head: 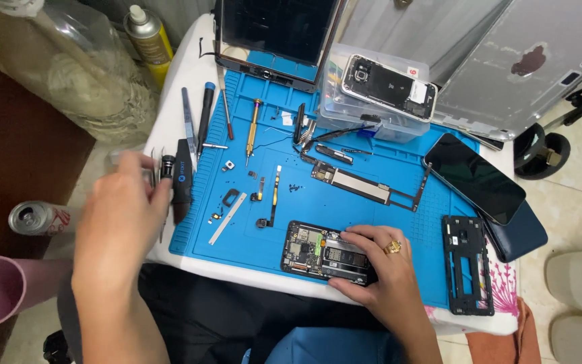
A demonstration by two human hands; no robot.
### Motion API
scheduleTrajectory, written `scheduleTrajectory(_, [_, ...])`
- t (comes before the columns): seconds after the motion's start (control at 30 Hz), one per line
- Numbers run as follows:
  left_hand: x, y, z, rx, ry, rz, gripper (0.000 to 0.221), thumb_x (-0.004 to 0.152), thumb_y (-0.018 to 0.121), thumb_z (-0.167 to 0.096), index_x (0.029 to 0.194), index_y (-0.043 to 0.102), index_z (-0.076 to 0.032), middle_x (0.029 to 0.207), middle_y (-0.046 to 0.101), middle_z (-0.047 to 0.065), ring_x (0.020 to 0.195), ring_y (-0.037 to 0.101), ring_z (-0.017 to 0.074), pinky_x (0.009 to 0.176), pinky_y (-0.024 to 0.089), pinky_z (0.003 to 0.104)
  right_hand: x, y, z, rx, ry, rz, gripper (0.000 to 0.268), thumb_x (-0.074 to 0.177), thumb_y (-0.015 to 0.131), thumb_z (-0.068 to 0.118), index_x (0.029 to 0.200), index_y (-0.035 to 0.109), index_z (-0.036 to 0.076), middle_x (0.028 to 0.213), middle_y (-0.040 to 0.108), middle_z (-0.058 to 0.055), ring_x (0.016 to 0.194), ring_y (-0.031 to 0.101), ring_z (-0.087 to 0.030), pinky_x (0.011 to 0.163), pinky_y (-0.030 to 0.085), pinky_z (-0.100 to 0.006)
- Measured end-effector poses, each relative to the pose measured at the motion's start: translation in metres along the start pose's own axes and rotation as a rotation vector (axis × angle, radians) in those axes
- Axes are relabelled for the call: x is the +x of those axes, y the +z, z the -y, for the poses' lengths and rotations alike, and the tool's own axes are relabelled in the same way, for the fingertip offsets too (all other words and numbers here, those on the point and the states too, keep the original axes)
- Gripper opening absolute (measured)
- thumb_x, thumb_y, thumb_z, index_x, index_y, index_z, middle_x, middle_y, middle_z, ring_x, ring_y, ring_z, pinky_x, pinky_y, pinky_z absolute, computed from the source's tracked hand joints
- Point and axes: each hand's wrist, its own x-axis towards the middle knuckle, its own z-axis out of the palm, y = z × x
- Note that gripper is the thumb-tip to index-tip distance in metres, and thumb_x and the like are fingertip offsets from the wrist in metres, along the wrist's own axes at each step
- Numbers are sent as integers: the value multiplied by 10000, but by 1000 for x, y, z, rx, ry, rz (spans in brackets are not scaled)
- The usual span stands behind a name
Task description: The person is disassembling a mobile phone, removing screws and internal components on a repair mat.
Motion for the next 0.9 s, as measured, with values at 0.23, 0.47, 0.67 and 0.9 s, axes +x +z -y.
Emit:
scheduleTrajectory(0.23, [18,28,39,168,152,-134,253,1002,638,-250,1125,640,-29,907,750,247,916,690,523,814,509,610,4,-2,-1,2,-26,36,677,780,845,488,1335,629,165,1302,611,-52,1204,533,-317,1036,387,-519])
scheduleTrajectory(0.47, [13,18,27,107,-59,4,381,915,659,-276,1230,673,-61,999,778,120,1068,677,451,879,508,608,5,1,-4,67,-42,-5,665,771,859,463,1297,627,129,1270,613,-76,1152,536,-313,996,434,-487])
scheduleTrajectory(0.67, [22,34,44,126,0,-121,230,1021,653,-283,1085,762,-91,924,781,103,968,709,451,807,530,598,3,2,-4,100,-36,-30,661,751,907,378,1295,631,123,1244,565,-110,1139,559,-306,941,497,-458])
scheduleTrajectory(0.9, [27,40,49,167,31,-165,296,1108,658,-346,1041,778,-84,910,782,126,974,707,475,830,525,586,4,2,-2,44,-51,-23,713,775,884,397,1371,612,118,1269,583,-93,1140,567,-304,988,450,-484])
